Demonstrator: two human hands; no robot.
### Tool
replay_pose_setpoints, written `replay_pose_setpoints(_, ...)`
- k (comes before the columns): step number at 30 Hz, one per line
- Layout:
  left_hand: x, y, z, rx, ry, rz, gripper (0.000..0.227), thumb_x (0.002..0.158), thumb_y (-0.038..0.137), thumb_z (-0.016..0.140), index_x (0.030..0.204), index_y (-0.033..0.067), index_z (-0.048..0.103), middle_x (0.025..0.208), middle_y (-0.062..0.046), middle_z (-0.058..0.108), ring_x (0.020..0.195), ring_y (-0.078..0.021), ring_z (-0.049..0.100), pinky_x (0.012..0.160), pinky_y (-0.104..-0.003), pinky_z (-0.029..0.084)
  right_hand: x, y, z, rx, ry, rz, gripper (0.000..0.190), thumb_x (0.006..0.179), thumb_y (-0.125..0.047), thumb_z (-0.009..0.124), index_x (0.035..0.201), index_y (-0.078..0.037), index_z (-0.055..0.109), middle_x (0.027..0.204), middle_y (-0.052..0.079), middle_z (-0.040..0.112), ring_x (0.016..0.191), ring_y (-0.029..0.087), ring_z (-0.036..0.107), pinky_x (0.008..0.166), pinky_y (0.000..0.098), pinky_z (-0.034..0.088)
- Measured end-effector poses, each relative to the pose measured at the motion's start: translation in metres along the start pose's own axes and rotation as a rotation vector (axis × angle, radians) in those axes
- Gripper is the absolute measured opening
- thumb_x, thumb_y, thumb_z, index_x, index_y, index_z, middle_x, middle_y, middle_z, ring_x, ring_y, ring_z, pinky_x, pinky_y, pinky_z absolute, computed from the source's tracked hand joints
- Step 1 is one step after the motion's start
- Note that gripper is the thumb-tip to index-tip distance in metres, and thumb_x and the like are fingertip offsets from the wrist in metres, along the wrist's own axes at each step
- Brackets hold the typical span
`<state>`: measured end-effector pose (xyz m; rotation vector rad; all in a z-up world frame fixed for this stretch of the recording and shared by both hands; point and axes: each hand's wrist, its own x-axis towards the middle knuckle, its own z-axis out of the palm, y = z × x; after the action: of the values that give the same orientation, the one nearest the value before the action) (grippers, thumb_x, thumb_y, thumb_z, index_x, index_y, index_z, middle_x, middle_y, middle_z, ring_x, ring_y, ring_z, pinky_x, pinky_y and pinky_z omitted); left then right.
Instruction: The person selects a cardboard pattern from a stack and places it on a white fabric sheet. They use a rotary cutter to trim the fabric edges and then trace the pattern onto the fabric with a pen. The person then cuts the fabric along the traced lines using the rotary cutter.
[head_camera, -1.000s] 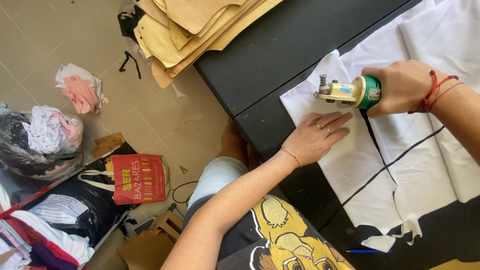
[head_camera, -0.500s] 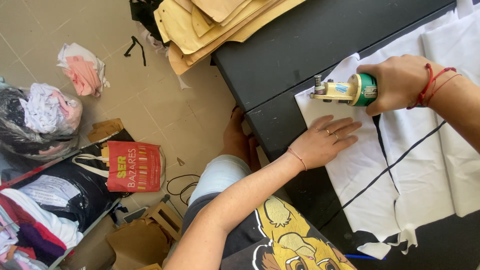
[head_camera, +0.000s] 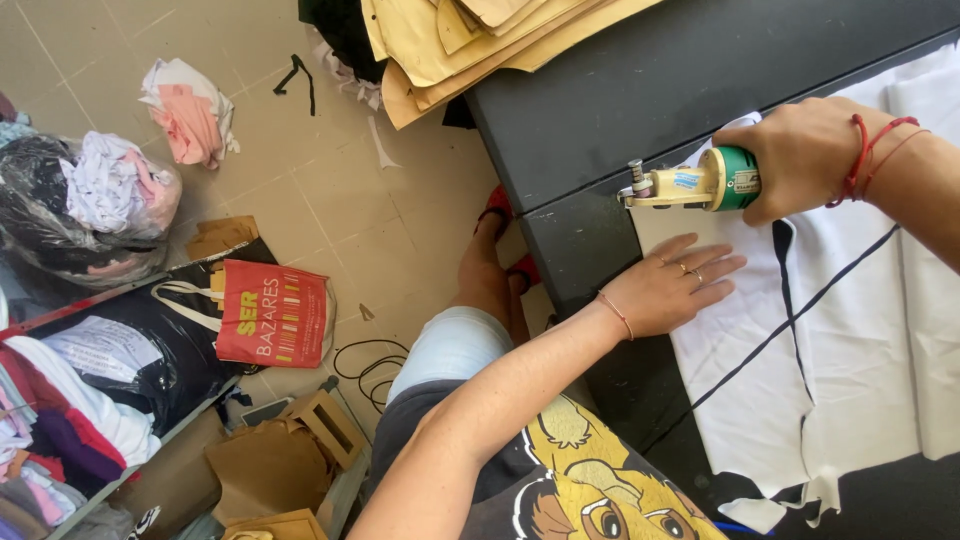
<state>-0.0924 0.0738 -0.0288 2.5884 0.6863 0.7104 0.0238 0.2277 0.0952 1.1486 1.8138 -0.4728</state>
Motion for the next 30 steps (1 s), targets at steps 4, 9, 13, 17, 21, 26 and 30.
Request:
replay_pose_setpoints(4, -0.001, -0.001, 0.000, 0.005, -0.001, 0.026, 0.025, 0.083, 0.007, 0.056, 0.107, 0.0144, 0.057, 0.129, -0.004, 0.040, 0.120, -0.0205, 0.042, 0.104, -0.041, 0.032, 0.001, -0.004, -0.002, -0.007, 0.034, -0.033, 0.053, 0.046, -0.045, 0.064, 0.096, -0.031, 0.051, 0.066, -0.001, 0.067, 0.062, 0.020, 0.065, 0.057, 0.0275, 0.052)
replay_pose_setpoints(9, -0.001, -0.001, -0.002, 0.023, -0.034, 0.031, 0.026, 0.084, 0.006, 0.051, 0.109, 0.0140, 0.055, 0.129, -0.004, 0.040, 0.121, -0.0207, 0.042, 0.104, -0.041, 0.032, 0.002, -0.014, -0.002, 0.063, 0.096, -0.104, 0.053, 0.046, -0.043, 0.064, 0.096, -0.030, 0.051, 0.065, -0.001, 0.065, 0.059, 0.020, 0.063, 0.052, 0.0280, 0.051)
replay_pose_setpoints(13, -0.001, 0.002, -0.014, 0.072, 0.062, 0.034, 0.026, 0.085, 0.009, 0.046, 0.109, 0.0153, 0.055, 0.127, -0.002, 0.042, 0.118, -0.0175, 0.045, 0.103, -0.040, 0.034, -0.025, -0.015, 0.010, 0.467, 0.200, -0.178, 0.046, 0.045, -0.030, 0.064, 0.089, -0.022, 0.052, 0.055, -0.002, 0.058, 0.048, 0.015, 0.054, 0.045, 0.0261, 0.043)
replay_pose_setpoints(17, 0.001, 0.001, -0.019, 0.036, 0.086, 0.110, 0.026, 0.084, 0.008, 0.044, 0.105, 0.0158, 0.057, 0.125, -0.004, 0.046, 0.116, -0.0190, 0.049, 0.096, -0.043, 0.040, -0.102, -0.006, 0.073, 0.946, 0.498, -0.053, 0.045, 0.041, -0.015, 0.067, 0.083, -0.006, 0.054, 0.063, 0.003, 0.057, 0.052, 0.018, 0.052, 0.050, 0.0279, 0.040)
replay_pose_setpoints(21, 0.022, 0.009, -0.011, -0.021, 0.146, 0.102, 0.016, 0.077, 0.011, 0.055, 0.089, 0.0189, 0.060, 0.110, 0.000, 0.056, 0.096, -0.0172, 0.055, 0.083, -0.036, 0.038, -0.180, -0.047, 0.154, 1.416, 0.884, 0.468, 0.053, 0.049, -0.006, 0.073, 0.098, 0.000, 0.054, 0.080, 0.006, 0.056, 0.070, 0.014, 0.047, 0.066, 0.0272, 0.039)
replay_pose_setpoints(26, 0.081, 0.057, 0.051, -0.159, -0.208, 0.398, 0.006, 0.076, 0.025, 0.057, 0.074, 0.0245, 0.062, 0.090, 0.006, 0.062, 0.075, -0.0168, 0.059, 0.062, -0.032, 0.041, -0.235, -0.150, 0.232, 2.019, 1.208, 0.948, 0.039, 0.059, 0.006, 0.065, 0.093, 0.005, 0.047, 0.077, 0.019, 0.059, 0.067, 0.022, 0.059, 0.062, 0.0311, 0.049)
replay_pose_setpoints(30, 0.113, 0.088, 0.114, -0.157, -0.535, 0.433, 0.022, 0.067, 0.039, 0.065, 0.083, 0.0259, 0.057, 0.091, -0.001, 0.054, 0.080, -0.0238, 0.055, 0.065, -0.040, 0.042, -0.244, -0.208, 0.263, 2.264, 1.289, 1.374, 0.022, 0.064, 0.004, 0.060, 0.083, 0.010, 0.051, 0.072, 0.022, 0.059, 0.058, 0.030, 0.060, 0.055, 0.0365, 0.050)
